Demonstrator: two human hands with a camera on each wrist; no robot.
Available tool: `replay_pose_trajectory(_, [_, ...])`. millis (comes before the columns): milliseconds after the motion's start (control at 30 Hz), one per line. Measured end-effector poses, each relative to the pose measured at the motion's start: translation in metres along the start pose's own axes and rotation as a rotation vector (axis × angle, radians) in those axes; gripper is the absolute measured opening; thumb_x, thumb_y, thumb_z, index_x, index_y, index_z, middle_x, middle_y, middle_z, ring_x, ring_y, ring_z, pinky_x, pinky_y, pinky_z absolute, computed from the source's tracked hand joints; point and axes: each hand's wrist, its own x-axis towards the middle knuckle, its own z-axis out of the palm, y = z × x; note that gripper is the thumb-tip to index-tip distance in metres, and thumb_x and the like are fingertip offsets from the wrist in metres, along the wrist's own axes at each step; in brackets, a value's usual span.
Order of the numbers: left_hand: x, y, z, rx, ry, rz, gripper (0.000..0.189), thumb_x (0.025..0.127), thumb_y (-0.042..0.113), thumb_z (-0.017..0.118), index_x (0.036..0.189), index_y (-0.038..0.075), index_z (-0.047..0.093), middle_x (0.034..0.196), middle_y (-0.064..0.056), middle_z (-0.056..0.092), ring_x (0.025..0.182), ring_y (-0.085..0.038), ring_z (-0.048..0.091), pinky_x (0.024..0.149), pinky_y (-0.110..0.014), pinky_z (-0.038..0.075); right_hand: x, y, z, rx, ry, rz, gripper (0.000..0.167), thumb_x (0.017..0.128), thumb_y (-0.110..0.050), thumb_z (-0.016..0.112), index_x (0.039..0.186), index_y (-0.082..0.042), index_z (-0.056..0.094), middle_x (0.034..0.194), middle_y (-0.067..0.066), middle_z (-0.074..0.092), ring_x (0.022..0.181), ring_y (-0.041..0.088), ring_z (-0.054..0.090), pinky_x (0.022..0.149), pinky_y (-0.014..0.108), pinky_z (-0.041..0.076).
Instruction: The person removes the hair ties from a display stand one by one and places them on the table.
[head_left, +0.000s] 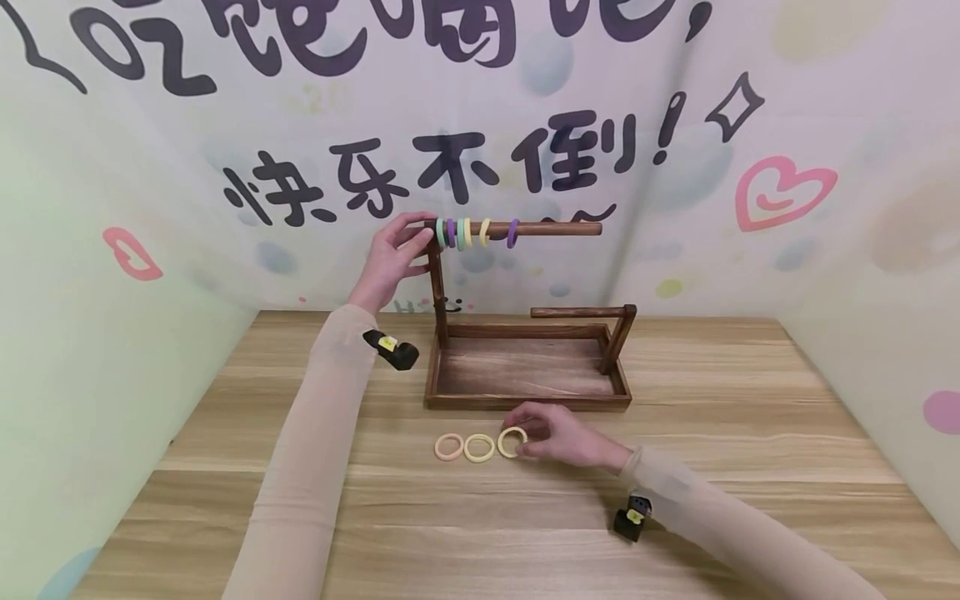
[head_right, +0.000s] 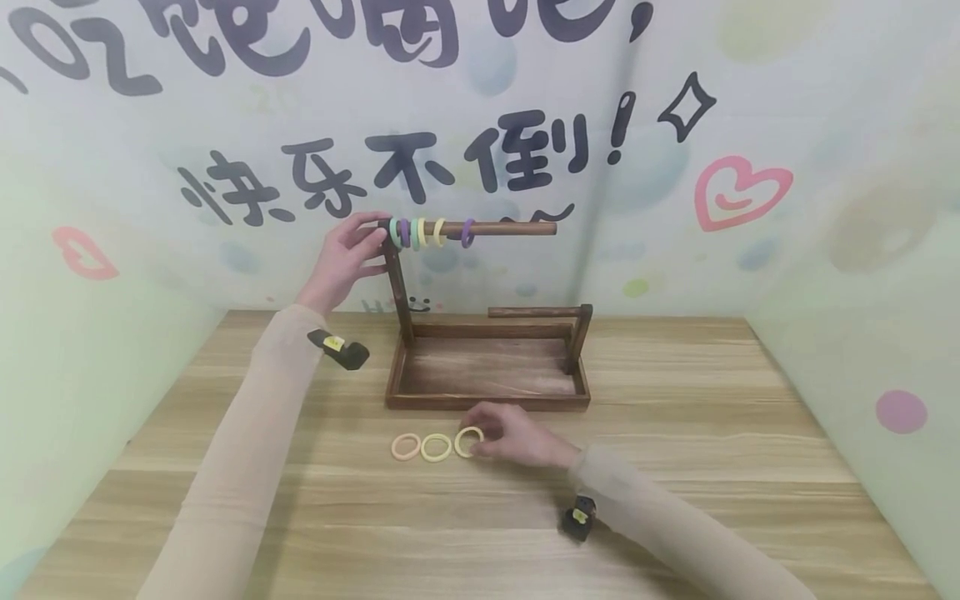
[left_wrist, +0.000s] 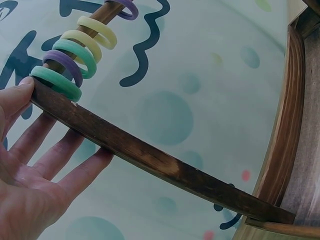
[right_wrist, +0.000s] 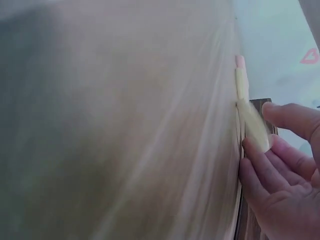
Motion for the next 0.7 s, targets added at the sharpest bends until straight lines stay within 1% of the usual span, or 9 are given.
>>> replay_pose_trajectory(133, [0.0004, 0.0001, 0.0006, 0.007, -0.001, 0.0, 0.028, 0.097, 0.016, 0.06, 0.125, 0.013, 0.059, 0.125, -0.017, 0.059, 0.103, -0.028, 0.062, 0.086, -0.055, 0.05, -0.0018, -0.0003, -0.0004, -0.092, 0.018, -0.008, 0.035, 0.081, 0.002, 0.073, 0.114, 0.002, 0.061, 0.112, 0.01, 0.065, 0.107, 0.026, 0.062, 0.093, 0.034, 0.049])
replay_pose_trajectory(233, [0.0007, 0.0, 0.0009, 0.009, 0.002, 0.001, 0.028, 0.097, 0.016, 0.06, 0.125, 0.013, 0.059, 0.124, -0.017, 0.059, 0.102, -0.028, 0.062, 0.085, -0.055, 0.05, -0.0021, -0.0006, -0.0008, -0.116, 0.015, -0.01, 0.037, 0.081, 0.001, 0.074, 0.116, 0.002, 0.061, 0.114, 0.01, 0.065, 0.108, 0.025, 0.061, 0.094, 0.035, 0.048])
replay_pose_trajectory(400, [0.0011, -0.0008, 0.0007, 0.0, 0.001, -0.007, 0.028, 0.097, 0.016, 0.06, 0.125, 0.013, 0.06, 0.124, -0.017, 0.059, 0.101, -0.027, 0.062, 0.085, -0.054, 0.05, -0.0023, 0.0009, -0.0012, -0.159, -0.005, -0.034, 0.043, 0.079, 0.0, 0.077, 0.118, 0.002, 0.06, 0.117, 0.012, 0.064, 0.11, 0.027, 0.061, 0.096, 0.037, 0.046])
replay_pose_trajectory(533, [0.0015, -0.0009, 0.0007, -0.001, 0.0, -0.004, 0.028, 0.097, 0.015, 0.06, 0.125, 0.013, 0.06, 0.123, -0.017, 0.059, 0.1, -0.027, 0.062, 0.085, -0.054, 0.05, -0.0022, 0.0006, -0.0014, -0.202, -0.027, -0.029, 0.048, 0.077, 0.0, 0.078, 0.121, 0.001, 0.059, 0.119, 0.011, 0.063, 0.111, 0.025, 0.06, 0.098, 0.035, 0.045])
replay_pose_trajectory(700, [0.0012, -0.0008, 0.0005, -0.008, 0.0, -0.002, 0.027, 0.097, 0.015, 0.06, 0.124, 0.014, 0.06, 0.122, -0.017, 0.059, 0.1, -0.026, 0.062, 0.085, -0.054, 0.05, -0.0011, -0.0034, -0.0007, -0.258, -0.039, -0.027, 0.047, 0.078, 0.002, 0.076, 0.122, 0.002, 0.058, 0.12, 0.011, 0.063, 0.111, 0.023, 0.06, 0.098, 0.034, 0.044])
